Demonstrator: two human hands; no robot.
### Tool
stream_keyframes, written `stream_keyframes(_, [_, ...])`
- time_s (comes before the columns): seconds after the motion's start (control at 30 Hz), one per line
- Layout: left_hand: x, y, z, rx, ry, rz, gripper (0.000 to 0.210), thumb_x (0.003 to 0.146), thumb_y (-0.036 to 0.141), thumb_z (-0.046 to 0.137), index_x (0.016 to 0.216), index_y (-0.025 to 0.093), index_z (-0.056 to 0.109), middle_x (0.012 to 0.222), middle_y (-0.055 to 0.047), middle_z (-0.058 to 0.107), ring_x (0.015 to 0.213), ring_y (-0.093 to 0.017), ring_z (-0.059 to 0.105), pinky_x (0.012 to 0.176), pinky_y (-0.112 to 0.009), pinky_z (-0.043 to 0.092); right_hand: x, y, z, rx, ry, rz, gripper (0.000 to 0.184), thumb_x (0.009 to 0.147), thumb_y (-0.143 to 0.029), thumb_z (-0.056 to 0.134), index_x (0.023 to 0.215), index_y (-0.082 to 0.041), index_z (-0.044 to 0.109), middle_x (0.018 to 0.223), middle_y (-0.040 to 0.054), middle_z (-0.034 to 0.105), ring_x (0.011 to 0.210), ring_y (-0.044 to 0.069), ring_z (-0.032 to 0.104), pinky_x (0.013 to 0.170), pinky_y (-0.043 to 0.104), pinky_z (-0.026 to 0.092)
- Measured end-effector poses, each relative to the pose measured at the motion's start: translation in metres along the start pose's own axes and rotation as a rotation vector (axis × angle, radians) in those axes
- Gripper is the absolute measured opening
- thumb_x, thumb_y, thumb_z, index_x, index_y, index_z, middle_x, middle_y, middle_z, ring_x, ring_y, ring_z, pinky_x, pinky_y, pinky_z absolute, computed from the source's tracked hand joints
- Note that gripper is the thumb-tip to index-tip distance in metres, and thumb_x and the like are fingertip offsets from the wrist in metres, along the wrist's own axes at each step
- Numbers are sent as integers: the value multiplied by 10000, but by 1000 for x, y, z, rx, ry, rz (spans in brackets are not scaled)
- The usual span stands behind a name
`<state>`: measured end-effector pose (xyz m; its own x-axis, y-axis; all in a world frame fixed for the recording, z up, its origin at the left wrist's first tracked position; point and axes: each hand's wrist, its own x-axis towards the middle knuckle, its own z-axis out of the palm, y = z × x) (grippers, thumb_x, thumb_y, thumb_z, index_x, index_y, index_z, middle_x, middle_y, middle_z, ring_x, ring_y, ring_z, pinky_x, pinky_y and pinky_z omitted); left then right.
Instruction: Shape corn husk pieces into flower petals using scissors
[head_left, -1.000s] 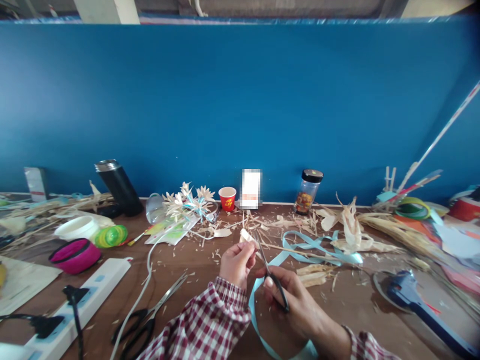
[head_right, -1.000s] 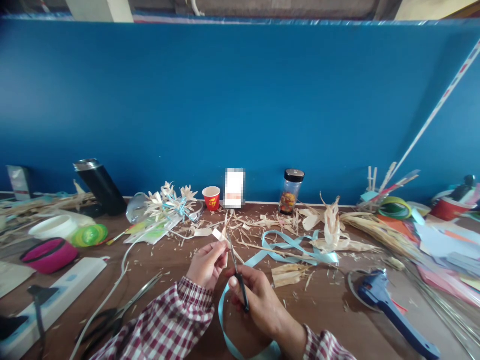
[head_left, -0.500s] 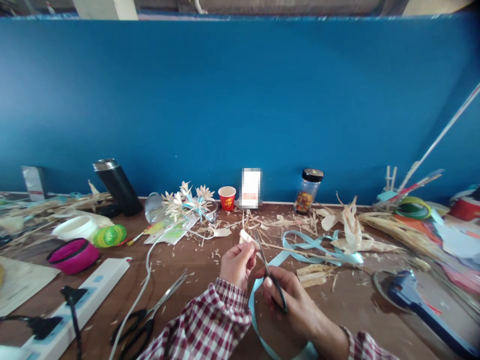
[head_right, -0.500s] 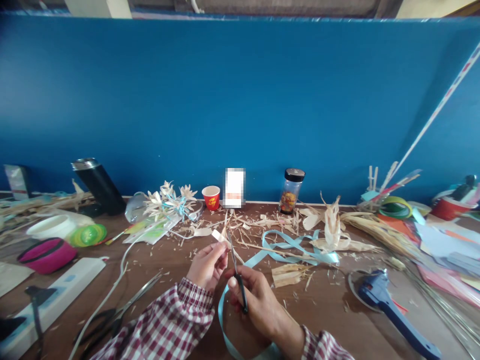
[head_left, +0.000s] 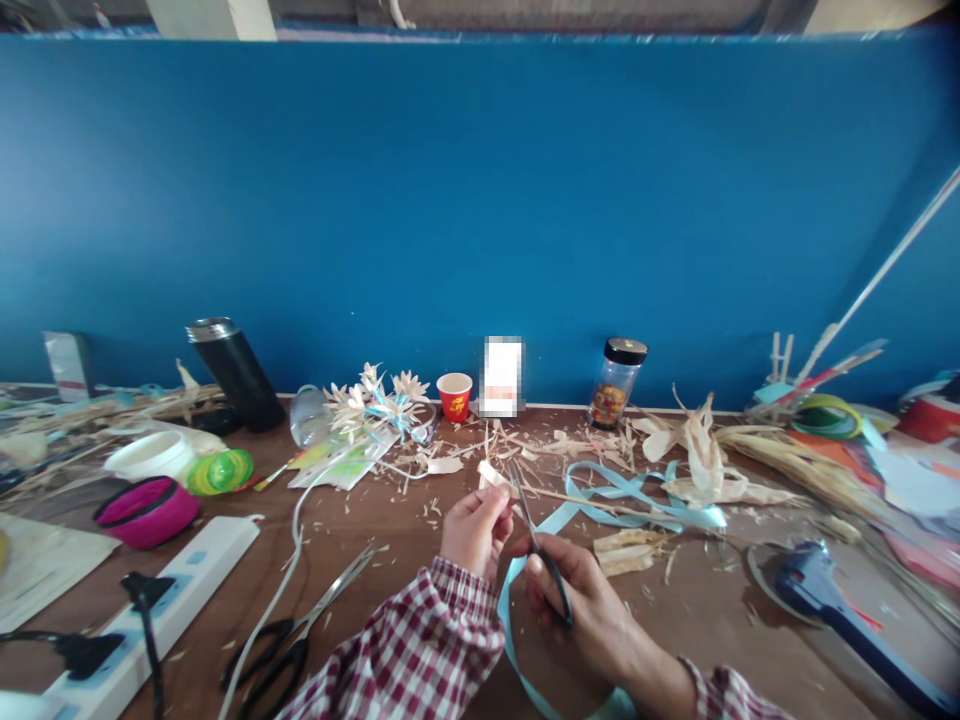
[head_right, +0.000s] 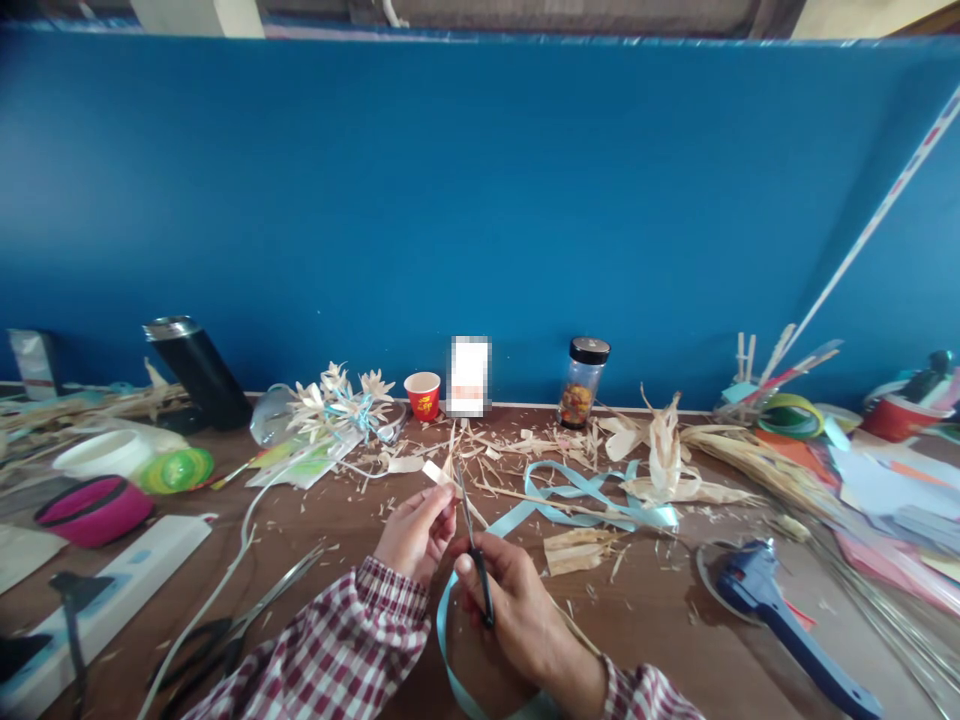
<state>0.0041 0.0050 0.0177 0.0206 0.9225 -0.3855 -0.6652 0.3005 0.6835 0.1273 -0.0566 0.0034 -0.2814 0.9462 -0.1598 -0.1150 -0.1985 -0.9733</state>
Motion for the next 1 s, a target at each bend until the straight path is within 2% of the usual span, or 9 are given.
stream_keyframes(0.37, [-1, -1, -1, 8, -2, 19, 293, 474, 278, 842, 565, 112, 617, 475, 42, 532, 433, -33, 473, 436, -131, 393, 3, 5, 1, 13, 0, -47, 335, 832, -491, 574, 931, -172, 558, 557, -69, 386, 486, 53, 308, 444, 166, 252])
stream_keyframes(0.63, [-5, 0, 2, 55, 40, 66, 311, 486, 292, 840, 547, 122, 587, 478, 30, 540, 418, -53, 486, 420, -162, 407, 4, 11, -1, -33, 10, -64, 317, 851, -484, 550, 930, -177, 553, 565, -73, 353, 480, 52, 269, 431, 179, 224])
stream_keyframes(0.93, [-7, 1, 8, -46, 45, 27, 289, 479, 220, 849, 542, 100, 593, 477, 31, 545, 410, -18, 456, 412, -111, 390, 2, -2, 2, -132, 7, -123, 312, 846, -480, 556, 889, -171, 571, 546, -72, 323, 536, 78, 304, 492, 186, 282])
stream_keyframes(1.0, [-9, 2, 9, -53, 64, 24, 280, 487, 205, 845, 533, 99, 590, 467, 30, 542, 407, -18, 456, 413, -109, 394, 2, -3, 3, -143, 17, -142, 320, 839, -483, 562, 880, -166, 577, 572, -61, 364, 564, 86, 333, 515, 189, 305])
